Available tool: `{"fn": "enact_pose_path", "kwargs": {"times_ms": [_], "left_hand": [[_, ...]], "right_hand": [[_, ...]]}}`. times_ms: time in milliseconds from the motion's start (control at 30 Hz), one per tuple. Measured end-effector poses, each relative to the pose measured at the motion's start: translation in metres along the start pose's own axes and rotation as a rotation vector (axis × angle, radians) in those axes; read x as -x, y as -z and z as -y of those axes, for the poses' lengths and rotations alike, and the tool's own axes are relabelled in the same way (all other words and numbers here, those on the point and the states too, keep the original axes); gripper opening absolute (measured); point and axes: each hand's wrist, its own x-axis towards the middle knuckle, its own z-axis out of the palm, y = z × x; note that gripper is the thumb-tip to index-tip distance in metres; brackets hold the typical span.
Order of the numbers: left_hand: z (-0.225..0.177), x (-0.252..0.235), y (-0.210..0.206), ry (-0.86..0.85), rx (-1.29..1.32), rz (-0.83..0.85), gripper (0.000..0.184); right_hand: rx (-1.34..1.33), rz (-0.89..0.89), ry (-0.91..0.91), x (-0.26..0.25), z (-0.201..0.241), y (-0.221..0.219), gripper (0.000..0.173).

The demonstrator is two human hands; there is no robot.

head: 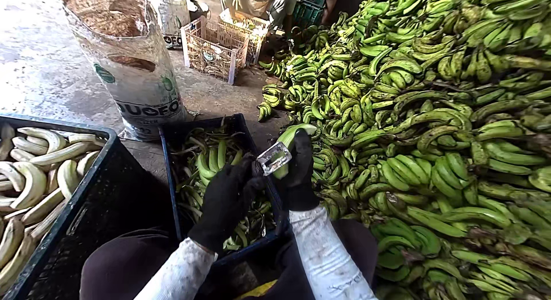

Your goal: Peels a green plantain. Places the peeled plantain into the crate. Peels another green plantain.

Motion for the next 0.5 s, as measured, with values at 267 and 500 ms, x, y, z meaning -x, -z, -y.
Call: {"fn": "enact_pose_path", "kwargs": {"times_ms": [267,500], "left_hand": [[-0.004,0.004,-0.003,-0.010,-0.126,-0.084,0.051],[0.034,-0.031,0.023,0.063,-0.163,0.046,0.050]], "right_hand": [[0.063,0.075,-0.024,-0.004,0.008,0.001,0.035],[0.405,0.736,-0.451,0.028,0.022,0.018,0.037]]}}
